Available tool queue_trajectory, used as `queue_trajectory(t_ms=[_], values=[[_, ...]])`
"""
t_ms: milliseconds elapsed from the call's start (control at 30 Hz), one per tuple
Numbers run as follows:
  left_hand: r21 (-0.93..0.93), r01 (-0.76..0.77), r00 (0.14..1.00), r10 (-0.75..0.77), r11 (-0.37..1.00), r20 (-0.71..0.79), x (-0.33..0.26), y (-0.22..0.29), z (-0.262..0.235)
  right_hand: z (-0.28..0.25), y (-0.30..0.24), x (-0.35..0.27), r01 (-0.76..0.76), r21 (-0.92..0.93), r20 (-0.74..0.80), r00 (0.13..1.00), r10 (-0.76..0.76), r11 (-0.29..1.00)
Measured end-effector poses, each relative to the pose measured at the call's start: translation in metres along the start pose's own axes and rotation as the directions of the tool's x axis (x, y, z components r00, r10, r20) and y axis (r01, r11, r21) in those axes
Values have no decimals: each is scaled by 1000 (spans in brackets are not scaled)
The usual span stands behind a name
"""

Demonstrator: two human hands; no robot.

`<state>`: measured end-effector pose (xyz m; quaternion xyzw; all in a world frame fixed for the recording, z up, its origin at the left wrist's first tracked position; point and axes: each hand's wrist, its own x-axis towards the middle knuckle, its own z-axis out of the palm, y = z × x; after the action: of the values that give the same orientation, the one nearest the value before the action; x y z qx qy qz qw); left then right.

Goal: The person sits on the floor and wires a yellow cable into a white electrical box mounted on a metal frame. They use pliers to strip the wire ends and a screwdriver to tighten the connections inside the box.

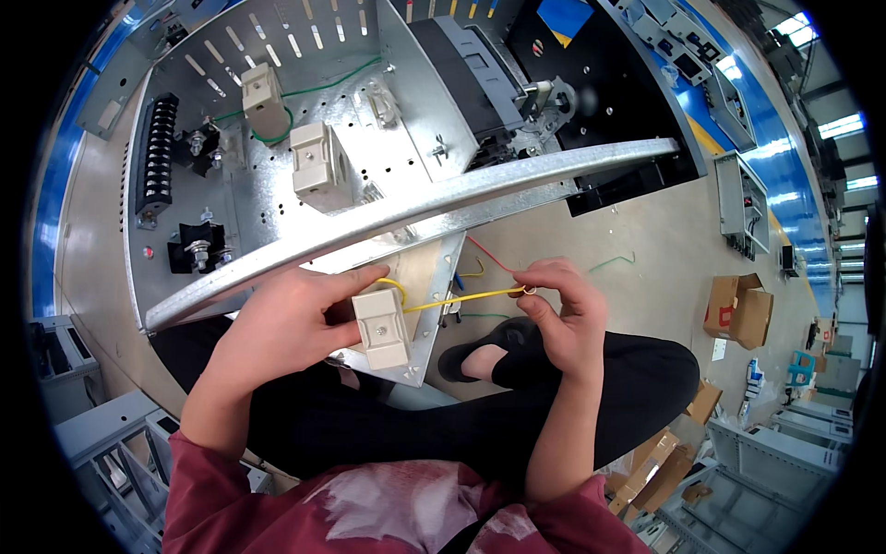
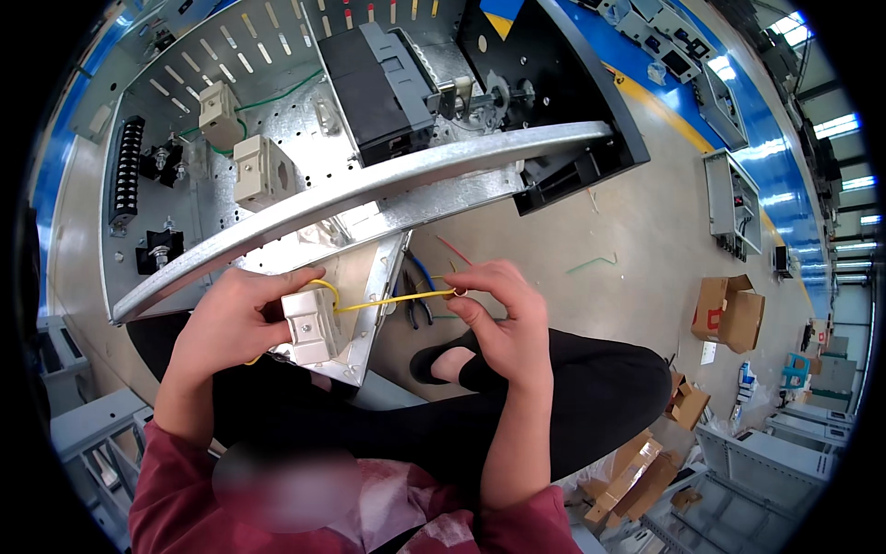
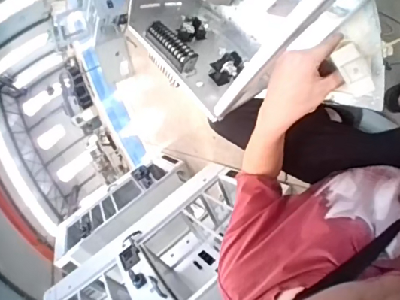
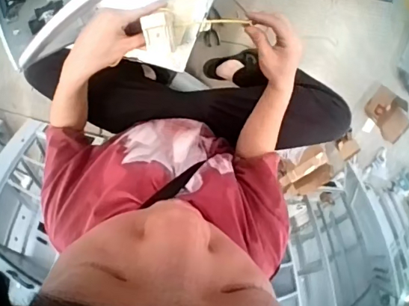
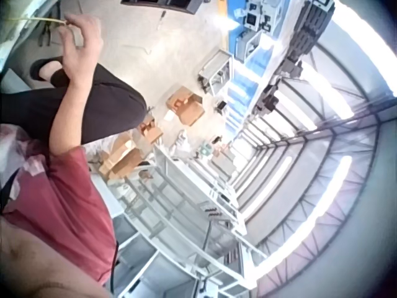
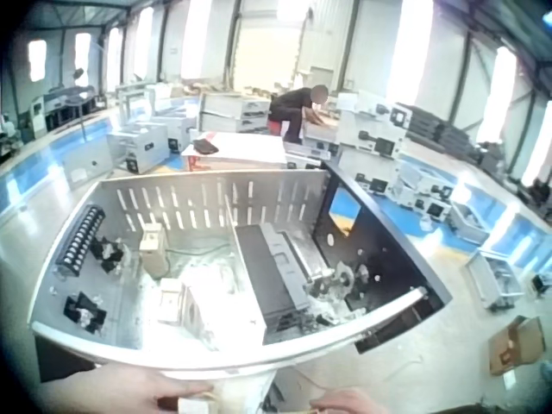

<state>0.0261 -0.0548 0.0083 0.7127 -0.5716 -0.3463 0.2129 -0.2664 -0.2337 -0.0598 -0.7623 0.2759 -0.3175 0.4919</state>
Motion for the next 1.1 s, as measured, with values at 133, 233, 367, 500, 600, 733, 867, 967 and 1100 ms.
queue_trajectory(t_ms=[133, 233, 367, 500, 600, 733, 867, 967, 1100], values=[[11, 0, 1000, 0, 1000, 2, 0, -2, 0, 5, 11, -1, 11, 58, -39, 999, -9, 998], [10, -2, 1000, 2, 1000, 2, 0, -2, -1, 9, 13, 2, 143, -95, -89, 984, -151, 985], [-4, -1, 1000, 1, 1000, -2, 0, -1, -1, 20, 18, 2, 244, -235, -177, 941, -288, 941], [4, -10, 1000, 10, 1000, -6, 0, 0, -1, 31, 24, 3, 277, -281, -252, 903, -349, 919], [14, -16, 1000, 16, 1000, -11, 0, 0, -1, 39, 28, 2, 266, -309, -301, 883, -359, 913], [21, -19, 1000, 19, 1000, -20, -1, -1, 0, 42, 26, 2, 197, -340, -301, 904, -305, 920], [17, -19, 1000, 20, 1000, -17, -1, -2, 1, 34, 12, 4, 82, -296, -213, 965, -150, 952], [22, -44, 998, 45, 999, -37, -2, -3, 2, 25, 0, 5, -15, -299, -125, 992, -24, 954], [9, -8, 1000, 8, 1000, -14, -1, 2, -1, 23, -5, 8, -99, -249, -115, 991, 72, 963]])
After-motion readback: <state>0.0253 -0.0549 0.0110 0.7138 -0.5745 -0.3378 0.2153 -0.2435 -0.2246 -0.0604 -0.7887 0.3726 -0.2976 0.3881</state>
